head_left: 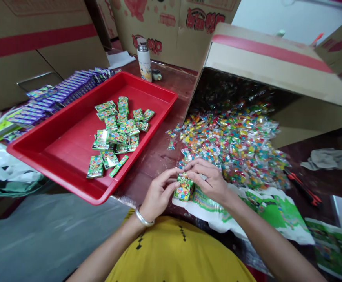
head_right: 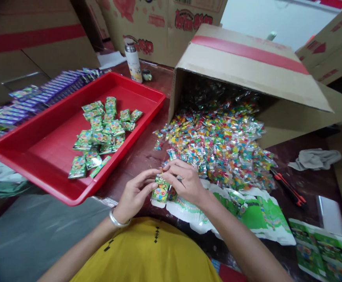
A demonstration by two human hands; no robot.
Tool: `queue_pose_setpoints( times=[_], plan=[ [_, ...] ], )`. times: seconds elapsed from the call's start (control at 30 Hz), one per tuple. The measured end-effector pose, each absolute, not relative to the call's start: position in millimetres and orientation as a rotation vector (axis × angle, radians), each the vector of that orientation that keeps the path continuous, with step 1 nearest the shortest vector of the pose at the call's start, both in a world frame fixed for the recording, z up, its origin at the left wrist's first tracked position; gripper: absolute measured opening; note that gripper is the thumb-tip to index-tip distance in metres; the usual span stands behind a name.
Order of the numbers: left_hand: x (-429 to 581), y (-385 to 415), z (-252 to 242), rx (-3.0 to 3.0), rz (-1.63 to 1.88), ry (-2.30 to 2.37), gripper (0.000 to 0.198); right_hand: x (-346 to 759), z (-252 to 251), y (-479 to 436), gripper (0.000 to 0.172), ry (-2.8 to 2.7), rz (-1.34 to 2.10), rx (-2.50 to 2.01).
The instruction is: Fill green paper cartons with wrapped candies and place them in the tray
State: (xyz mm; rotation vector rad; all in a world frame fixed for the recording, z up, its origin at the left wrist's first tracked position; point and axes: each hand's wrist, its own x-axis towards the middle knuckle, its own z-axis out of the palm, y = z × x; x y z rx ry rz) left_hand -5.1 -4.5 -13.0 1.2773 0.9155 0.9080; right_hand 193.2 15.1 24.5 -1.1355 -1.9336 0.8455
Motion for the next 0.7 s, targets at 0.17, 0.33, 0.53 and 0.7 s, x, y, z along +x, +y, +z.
queue_pose_setpoints(
  times=[0.17,0.33,0.53,0.7],
  plan=[
    [-16,-1,-25,1.186,0.963,1.023,0.025,184,10,72,0.015,-2.210,0.703,-1.303],
    [-31,8,-35,0.936,1.040,1.181,0.028,150,-24,122,0.019,-2.524,0.345,-1.565],
    [-42,9,-29,0.719,1.010,1.159,0.059,150,-21,122,0.013,-2.353,0.330,-1.626],
    [-34,11,-31,0.740,0.972,1.031,0.052,172,13,81,0.020,-1.750,0.823,-1.412]
  ],
)
